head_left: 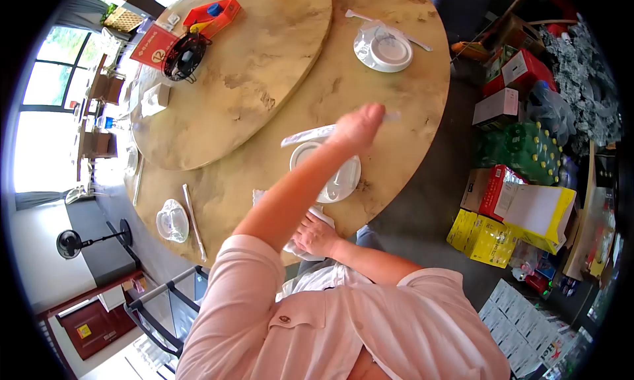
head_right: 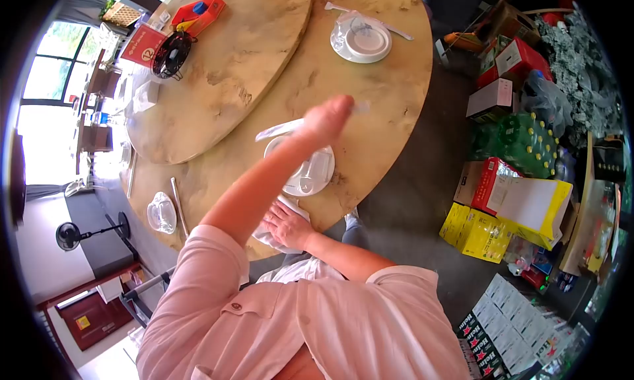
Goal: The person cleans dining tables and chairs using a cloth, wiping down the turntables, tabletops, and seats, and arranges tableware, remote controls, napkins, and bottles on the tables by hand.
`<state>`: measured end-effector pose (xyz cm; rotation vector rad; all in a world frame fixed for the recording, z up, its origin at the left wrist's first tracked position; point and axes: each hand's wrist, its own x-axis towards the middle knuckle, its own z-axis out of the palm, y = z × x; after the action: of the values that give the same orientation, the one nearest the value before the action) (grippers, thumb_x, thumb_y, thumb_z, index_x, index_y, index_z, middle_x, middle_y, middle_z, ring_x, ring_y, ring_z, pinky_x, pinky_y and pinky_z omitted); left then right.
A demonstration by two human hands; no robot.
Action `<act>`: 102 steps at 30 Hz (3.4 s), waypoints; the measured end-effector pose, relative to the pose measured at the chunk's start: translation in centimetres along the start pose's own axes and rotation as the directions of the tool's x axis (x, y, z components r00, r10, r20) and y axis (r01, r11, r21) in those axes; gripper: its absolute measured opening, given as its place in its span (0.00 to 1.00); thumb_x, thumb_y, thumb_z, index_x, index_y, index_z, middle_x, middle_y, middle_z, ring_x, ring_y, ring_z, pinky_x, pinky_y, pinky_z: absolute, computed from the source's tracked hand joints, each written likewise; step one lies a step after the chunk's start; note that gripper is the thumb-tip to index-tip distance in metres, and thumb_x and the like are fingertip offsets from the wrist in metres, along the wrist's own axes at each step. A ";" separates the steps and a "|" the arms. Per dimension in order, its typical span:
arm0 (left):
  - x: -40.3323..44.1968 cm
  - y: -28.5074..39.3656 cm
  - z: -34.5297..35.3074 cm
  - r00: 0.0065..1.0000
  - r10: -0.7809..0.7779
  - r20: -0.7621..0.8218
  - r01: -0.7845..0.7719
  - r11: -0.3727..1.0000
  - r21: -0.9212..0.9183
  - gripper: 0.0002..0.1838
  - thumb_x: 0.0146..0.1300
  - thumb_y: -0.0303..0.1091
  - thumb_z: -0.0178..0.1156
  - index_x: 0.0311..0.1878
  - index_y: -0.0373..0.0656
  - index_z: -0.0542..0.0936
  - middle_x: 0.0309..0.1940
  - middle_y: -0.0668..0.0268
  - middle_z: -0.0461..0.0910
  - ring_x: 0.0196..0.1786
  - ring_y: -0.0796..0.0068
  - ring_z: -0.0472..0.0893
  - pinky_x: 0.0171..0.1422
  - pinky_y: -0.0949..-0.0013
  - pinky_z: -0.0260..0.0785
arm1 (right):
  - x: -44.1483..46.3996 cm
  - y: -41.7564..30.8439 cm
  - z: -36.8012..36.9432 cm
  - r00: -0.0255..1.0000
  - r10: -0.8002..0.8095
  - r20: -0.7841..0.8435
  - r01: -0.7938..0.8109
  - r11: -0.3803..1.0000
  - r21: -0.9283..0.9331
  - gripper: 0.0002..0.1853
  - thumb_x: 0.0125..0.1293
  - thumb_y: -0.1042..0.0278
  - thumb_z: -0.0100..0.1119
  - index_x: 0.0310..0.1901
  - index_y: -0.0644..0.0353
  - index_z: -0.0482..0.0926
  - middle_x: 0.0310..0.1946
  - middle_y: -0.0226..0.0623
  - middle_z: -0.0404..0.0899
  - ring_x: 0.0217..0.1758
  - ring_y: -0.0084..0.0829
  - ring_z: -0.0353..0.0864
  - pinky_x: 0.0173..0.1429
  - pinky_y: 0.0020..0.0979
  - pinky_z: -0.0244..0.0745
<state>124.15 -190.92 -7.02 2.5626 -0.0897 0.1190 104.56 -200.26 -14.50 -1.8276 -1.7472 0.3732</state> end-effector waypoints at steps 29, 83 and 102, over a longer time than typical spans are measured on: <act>-16.2 -3.3 -7.5 0.673 -0.656 0.342 0.422 -0.040 -0.906 0.18 0.56 0.47 0.65 0.40 0.46 0.71 0.18 0.78 0.65 0.12 0.91 0.55 0.14 0.80 0.42 | -5.4 11.7 -12.3 0.981 0.185 0.056 -0.156 0.931 -0.330 0.17 0.50 0.68 0.56 0.44 0.56 0.76 0.46 0.44 0.74 0.54 0.46 0.72 0.63 0.44 0.62; -31.6 -10.1 -9.8 0.560 -0.783 0.272 0.769 0.369 -0.521 0.21 0.54 0.41 0.67 0.48 0.42 0.78 0.36 0.68 0.81 0.40 0.79 0.77 0.49 0.71 0.68 | 0.2 16.7 -11.4 0.875 0.241 -0.420 -0.432 0.780 -0.453 0.24 0.59 0.67 0.52 0.59 0.49 0.69 0.63 0.39 0.64 0.66 0.44 0.61 0.67 0.46 0.54; -24.7 2.5 0.9 0.994 -0.072 0.086 0.026 0.896 0.443 0.26 0.50 0.33 0.53 0.56 0.42 0.69 0.61 0.51 0.64 0.68 0.53 0.59 0.74 0.53 0.45 | -2.5 13.9 -10.2 0.866 0.263 -0.425 -0.443 0.798 -0.409 0.25 0.57 0.61 0.53 0.59 0.49 0.70 0.62 0.40 0.63 0.66 0.45 0.59 0.68 0.49 0.51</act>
<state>99.41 -192.54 -8.94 3.0250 -0.0385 -0.0130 121.40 -204.49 -14.93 -2.4269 -1.3117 -0.2899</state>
